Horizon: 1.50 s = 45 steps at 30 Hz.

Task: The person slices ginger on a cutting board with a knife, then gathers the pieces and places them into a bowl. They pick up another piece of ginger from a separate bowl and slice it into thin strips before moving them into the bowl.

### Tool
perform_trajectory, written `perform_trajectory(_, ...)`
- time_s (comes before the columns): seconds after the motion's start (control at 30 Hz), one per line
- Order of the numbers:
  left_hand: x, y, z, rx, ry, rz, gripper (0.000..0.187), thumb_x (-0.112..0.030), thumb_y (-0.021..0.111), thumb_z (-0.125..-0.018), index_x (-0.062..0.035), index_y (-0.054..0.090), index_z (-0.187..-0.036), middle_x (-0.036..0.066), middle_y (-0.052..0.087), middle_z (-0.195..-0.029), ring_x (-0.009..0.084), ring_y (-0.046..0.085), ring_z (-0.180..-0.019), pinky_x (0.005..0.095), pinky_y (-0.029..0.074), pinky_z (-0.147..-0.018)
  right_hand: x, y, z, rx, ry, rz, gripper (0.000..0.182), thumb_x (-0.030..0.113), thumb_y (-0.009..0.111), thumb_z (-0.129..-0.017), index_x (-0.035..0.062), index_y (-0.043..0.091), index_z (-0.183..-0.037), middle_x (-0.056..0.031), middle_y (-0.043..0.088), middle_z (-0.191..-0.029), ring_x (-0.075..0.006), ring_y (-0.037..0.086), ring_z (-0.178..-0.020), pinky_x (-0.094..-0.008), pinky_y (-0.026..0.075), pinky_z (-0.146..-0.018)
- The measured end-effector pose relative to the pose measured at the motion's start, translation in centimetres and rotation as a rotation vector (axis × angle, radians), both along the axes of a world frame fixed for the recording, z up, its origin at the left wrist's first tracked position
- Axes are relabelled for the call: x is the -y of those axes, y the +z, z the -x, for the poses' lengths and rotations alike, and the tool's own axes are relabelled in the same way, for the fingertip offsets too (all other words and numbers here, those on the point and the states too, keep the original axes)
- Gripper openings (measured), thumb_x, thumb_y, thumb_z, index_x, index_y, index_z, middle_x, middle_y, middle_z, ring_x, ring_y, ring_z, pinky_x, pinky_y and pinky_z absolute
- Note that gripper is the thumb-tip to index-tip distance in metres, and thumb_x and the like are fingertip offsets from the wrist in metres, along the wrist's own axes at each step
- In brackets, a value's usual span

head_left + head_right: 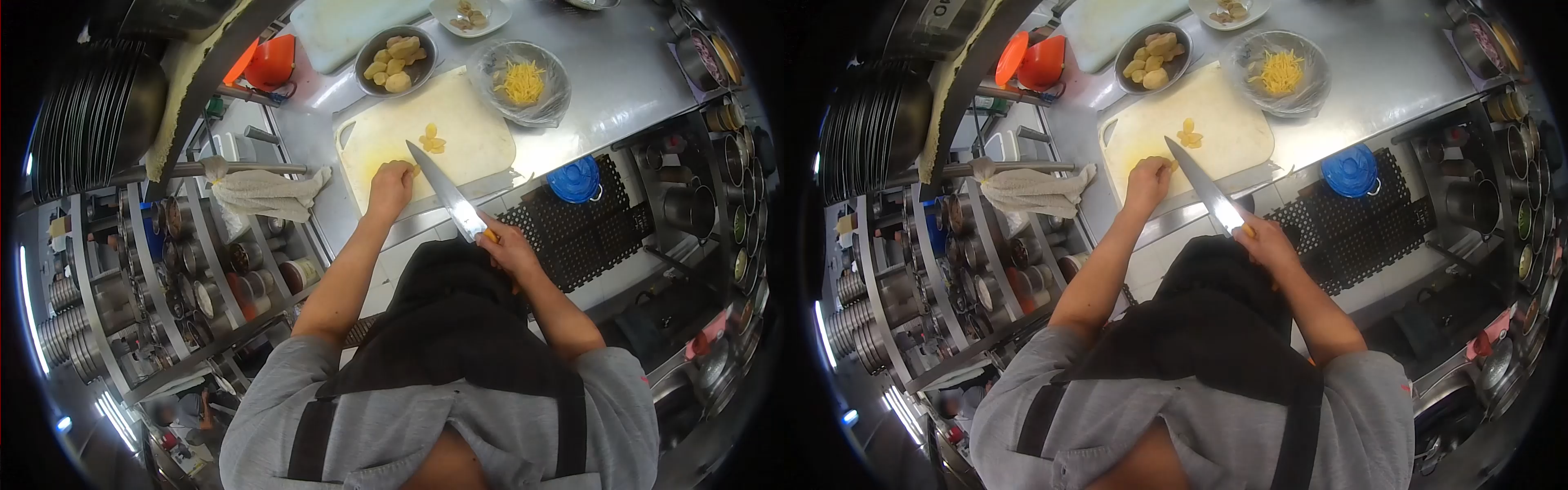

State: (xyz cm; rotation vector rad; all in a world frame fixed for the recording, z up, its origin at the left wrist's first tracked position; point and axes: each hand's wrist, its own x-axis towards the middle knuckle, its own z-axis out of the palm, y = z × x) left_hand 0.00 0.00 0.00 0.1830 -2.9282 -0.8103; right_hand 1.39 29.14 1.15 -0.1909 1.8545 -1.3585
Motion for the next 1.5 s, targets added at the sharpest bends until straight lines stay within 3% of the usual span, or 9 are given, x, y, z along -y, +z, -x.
perform_trajectory(0.07, -0.1, 0.4, -0.3, -0.026, -0.008, -0.026, 0.011, -0.005, 0.061, -0.085, -0.0018, 0.069, -0.092, 0.018, 0.068, -0.089, 0.0368, 0.063, -0.086, 0.0450, 0.052, -0.079, 0.4, -0.3, -0.2, 0.021, 0.018, -0.029, 0.059, 0.024, 0.063, -0.092, 0.0275, 0.047, -0.148, -0.0088, 0.063, -0.067, -0.0154, 0.059, -0.049, -0.0312, 0.053, -0.053)
perform_trajectory(0.4, -0.4, 0.6, 0.1, 0.007, 0.038, -0.021, 0.009, -0.004, 0.062, -0.085, -0.0017, 0.069, -0.091, 0.017, 0.068, -0.089, 0.0361, 0.063, -0.085, 0.0445, 0.052, -0.078, -0.2, -2.1, 0.0, 0.071, 0.018, 0.017, 0.056, 0.024, 0.063, -0.091, 0.0232, 0.051, -0.146, -0.0081, 0.062, -0.066, -0.0142, 0.058, -0.048, -0.0306, 0.051, -0.049)
perform_trajectory(0.47, -0.3, 0.5, 0.0, -0.008, 0.046, -0.058, 0.008, -0.004, 0.063, -0.084, -0.0017, 0.069, -0.089, 0.017, 0.069, -0.087, 0.0357, 0.063, -0.085, 0.0441, 0.052, -0.078, 0.5, -2.3, 0.3, 0.096, 0.024, -0.004, 0.057, 0.016, 0.063, -0.093, 0.0191, 0.049, -0.148, -0.0041, 0.065, -0.077, -0.0115, 0.055, -0.047, -0.0279, 0.049, -0.044)
perform_trajectory(0.77, -0.6, 0.3, -0.2, -0.026, 0.101, -0.096, 0.007, -0.004, 0.065, -0.083, -0.0010, 0.069, -0.088, 0.016, 0.069, -0.085, 0.0341, 0.064, -0.082, 0.0427, 0.053, -0.076, -0.5, -1.5, 0.0, 0.049, 0.038, 0.028, 0.057, 0.022, 0.063, -0.090, 0.0259, 0.051, -0.146, -0.0057, 0.060, -0.064, -0.0131, 0.056, -0.047, -0.0297, 0.049, -0.047)
perform_trajectory(1.0, -0.8, 0.4, -0.3, -0.036, 0.107, -0.119, 0.007, -0.004, 0.066, -0.084, -0.0002, 0.070, -0.087, 0.016, 0.069, -0.084, 0.0333, 0.065, -0.082, 0.0418, 0.053, -0.075, 1.3, -1.2, 0.6, 0.062, 0.016, 0.030, 0.058, 0.013, 0.062, -0.092, 0.0273, 0.049, -0.147, -0.0039, 0.065, -0.075, -0.0103, 0.054, -0.046, -0.0279, 0.049, -0.045)
perform_trajectory(1.1, -0.9, 0.1, -0.4, -0.044, 0.125, -0.141, 0.007, -0.004, 0.067, -0.084, 0.0000, 0.070, -0.088, 0.016, 0.070, -0.085, 0.0325, 0.065, -0.081, 0.0409, 0.053, -0.074, 1.2, -1.6, 0.6, 0.026, 0.060, -0.019, 0.057, 0.015, 0.062, -0.092, 0.0249, 0.050, -0.147, -0.0092, 0.068, -0.077, -0.0197, 0.060, -0.051, -0.0326, 0.053, -0.054)
perform_trajectory(1.17, -0.9, 0.0, -0.5, -0.043, 0.163, -0.155, 0.007, -0.005, 0.068, -0.084, 0.0000, 0.071, -0.089, 0.016, 0.070, -0.084, 0.0307, 0.067, -0.078, 0.0393, 0.054, -0.072, 1.1, -3.3, -0.1, -0.476, 0.100, 0.026, 0.057, 0.017, 0.063, -0.093, 0.0200, 0.047, -0.148, -0.0172, 0.070, -0.085, -0.0342, 0.067, -0.067, -0.0403, 0.056, -0.067)
perform_trajectory(1.27, -0.8, -0.4, -1.0, -0.024, 0.227, -0.191, 0.009, -0.007, 0.070, -0.085, 0.0004, 0.071, -0.090, 0.017, 0.069, -0.083, 0.0284, 0.068, -0.074, 0.0374, 0.055, -0.070, 0.9, -2.7, -0.6, -0.556, 0.207, 0.009, 0.059, 0.018, 0.059, -0.093, 0.0184, 0.042, -0.149, -0.0209, 0.067, -0.097, -0.0414, 0.066, -0.087, -0.0487, 0.053, -0.080)
perform_trajectory(1.5, -1.2, -0.4, -1.3, -0.030, 0.276, -0.249, 0.015, -0.012, 0.073, -0.086, 0.0007, 0.071, -0.093, 0.015, 0.069, -0.078, 0.0255, 0.068, -0.070, 0.0358, 0.055, -0.068, 1.0, 1.5, 0.2, -0.624, 0.373, -0.254, 0.057, 0.016, 0.058, -0.093, 0.0147, 0.043, -0.148, -0.0190, 0.066, -0.093, -0.0418, 0.065, -0.082, -0.0503, 0.053, -0.075)
